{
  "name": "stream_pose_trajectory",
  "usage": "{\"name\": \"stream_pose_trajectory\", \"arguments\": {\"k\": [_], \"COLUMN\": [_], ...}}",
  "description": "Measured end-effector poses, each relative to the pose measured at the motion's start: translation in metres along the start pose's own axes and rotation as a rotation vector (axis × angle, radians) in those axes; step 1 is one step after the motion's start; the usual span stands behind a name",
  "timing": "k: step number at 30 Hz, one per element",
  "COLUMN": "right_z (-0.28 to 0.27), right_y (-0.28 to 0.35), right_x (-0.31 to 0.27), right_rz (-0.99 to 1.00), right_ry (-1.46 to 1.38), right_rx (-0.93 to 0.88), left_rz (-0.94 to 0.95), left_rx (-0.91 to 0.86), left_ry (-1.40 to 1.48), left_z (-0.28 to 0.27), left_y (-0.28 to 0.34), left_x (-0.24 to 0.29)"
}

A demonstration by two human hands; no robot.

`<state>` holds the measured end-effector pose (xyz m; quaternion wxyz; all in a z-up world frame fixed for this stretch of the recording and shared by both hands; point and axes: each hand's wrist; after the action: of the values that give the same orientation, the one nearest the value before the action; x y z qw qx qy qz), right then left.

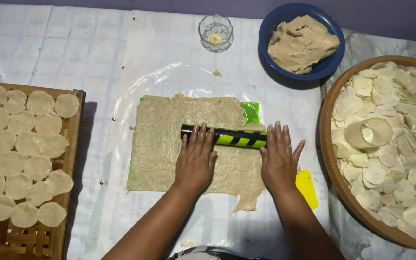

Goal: Rolling out dough on a sheet and cutting it into small circular discs using a mold.

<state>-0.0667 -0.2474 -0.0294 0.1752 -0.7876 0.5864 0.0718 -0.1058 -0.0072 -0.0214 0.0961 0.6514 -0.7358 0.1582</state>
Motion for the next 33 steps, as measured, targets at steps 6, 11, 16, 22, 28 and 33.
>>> {"name": "stream_pose_trajectory", "arguments": {"k": [6, 11, 16, 22, 28, 33], "right_z": [0.010, 0.024, -0.035, -0.060, -0.023, -0.004], "right_y": [-0.080, -0.140, -0.126, -0.042, 0.014, -0.031], "right_x": [0.021, 0.061, 0.043, 0.013, -0.004, 0.005], "right_rz": [0.122, 0.165, 0.063, -0.103, 0.006, 0.161], "right_ry": [0.173, -0.023, -0.303, 0.161, 0.135, 0.220], "right_rx": [-0.269, -0.298, -0.238, -0.267, -0.104, -0.261], "left_rz": [0.007, -0.004, 0.038, 0.123, 0.169, -0.012], "left_rx": [0.001, -0.145, -0.168, 0.010, 0.294, -0.079], "left_ry": [-0.058, -0.105, -0.044, 0.122, -0.052, -0.028], "left_z": [-0.008, 0.022, -0.006, -0.009, -0.001, -0.019], "left_y": [-0.066, -0.126, -0.122, -0.051, -0.010, -0.050], "left_x": [-0.009, -0.046, -0.041, -0.018, 0.008, 0.013]}}
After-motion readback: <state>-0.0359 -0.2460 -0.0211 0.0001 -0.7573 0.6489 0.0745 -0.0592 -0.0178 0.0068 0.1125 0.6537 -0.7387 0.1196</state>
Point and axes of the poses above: each hand's wrist, its own y-axis away from the middle knuckle, its own z-axis out of the palm, x = y × z, and after that the axes turned 2 degrees about -z, right-handed
